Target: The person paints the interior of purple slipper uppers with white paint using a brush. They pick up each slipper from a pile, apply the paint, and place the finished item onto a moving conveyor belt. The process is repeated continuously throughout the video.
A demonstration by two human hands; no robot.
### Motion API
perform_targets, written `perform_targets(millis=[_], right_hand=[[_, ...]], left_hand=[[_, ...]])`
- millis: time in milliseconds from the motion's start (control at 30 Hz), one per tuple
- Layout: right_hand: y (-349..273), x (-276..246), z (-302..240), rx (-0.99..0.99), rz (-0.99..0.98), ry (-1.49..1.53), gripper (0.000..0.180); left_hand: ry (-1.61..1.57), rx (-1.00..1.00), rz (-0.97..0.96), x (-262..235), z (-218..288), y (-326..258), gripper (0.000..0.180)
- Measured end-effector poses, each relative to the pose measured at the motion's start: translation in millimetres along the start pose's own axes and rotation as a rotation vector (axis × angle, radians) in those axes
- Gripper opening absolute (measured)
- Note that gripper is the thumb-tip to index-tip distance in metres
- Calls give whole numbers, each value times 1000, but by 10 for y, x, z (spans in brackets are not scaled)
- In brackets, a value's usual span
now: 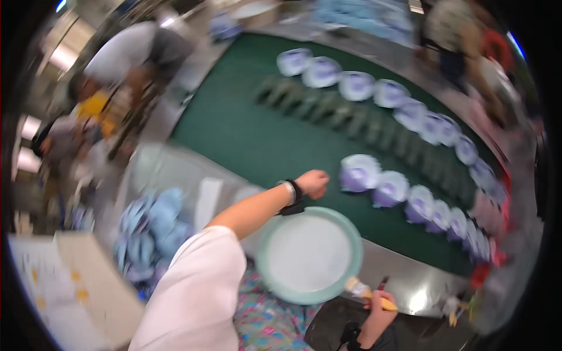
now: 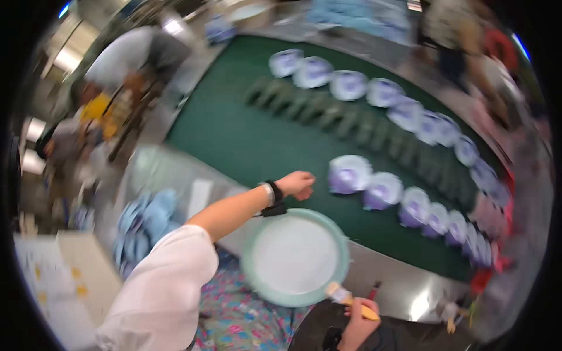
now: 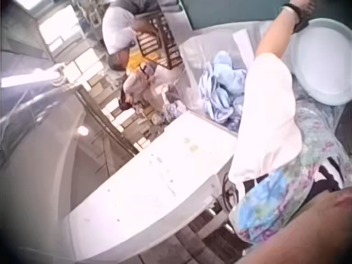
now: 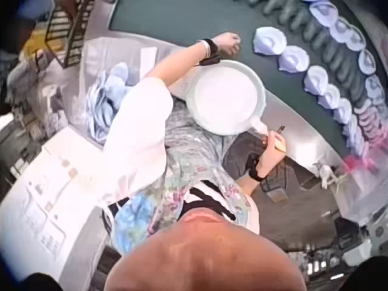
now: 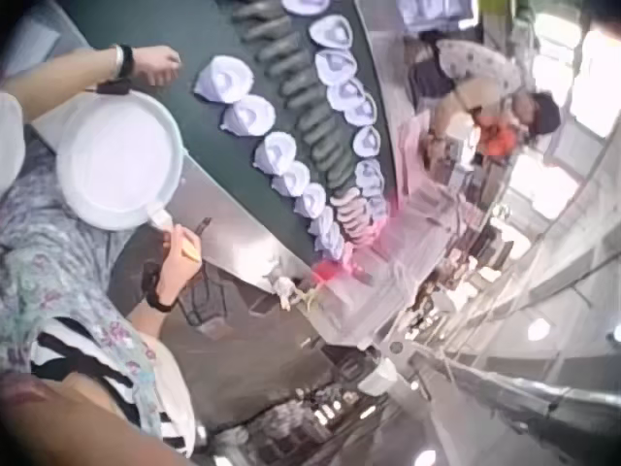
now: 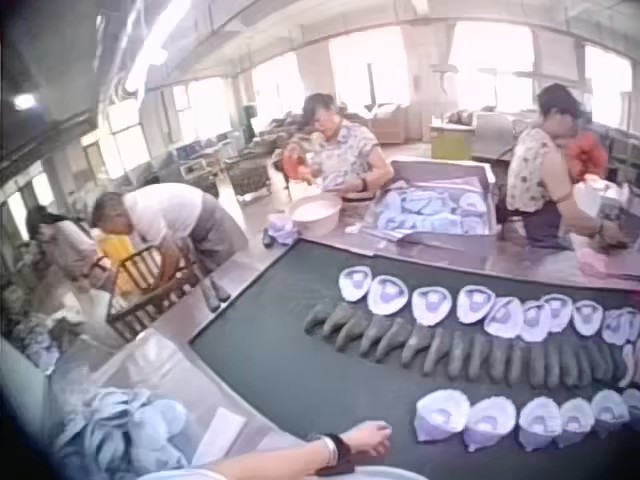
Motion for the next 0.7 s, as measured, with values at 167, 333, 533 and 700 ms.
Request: perform_targets(millis=[167,333,533,700], right_hand=[[84,303,-414,-192,-33,-71,14],[-61,854,-966,-328,-139,-144,16],[-395,1530,-1493,-444,-257,-195,19],[-655,1874,-1805,-514,-288,-228,21]], left_hand=[[317,621,524,-1561,-800,-1749,32],[1007,-51,1009,-2941,-2078,-3523,79],[972,-160,955,-2749,-2529,-4395,91],[568,358,1221,-2385,-2509,-4981,49]])
Point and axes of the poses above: each hand's wrist, its own y-axis towards the middle knuckle, its own x-axis out of the palm, z = x × y, the point moved 4 cm from there along y, towards the middle knuckle, and after that the axes turned 14 degrees about -y, right-handed, at the moved point
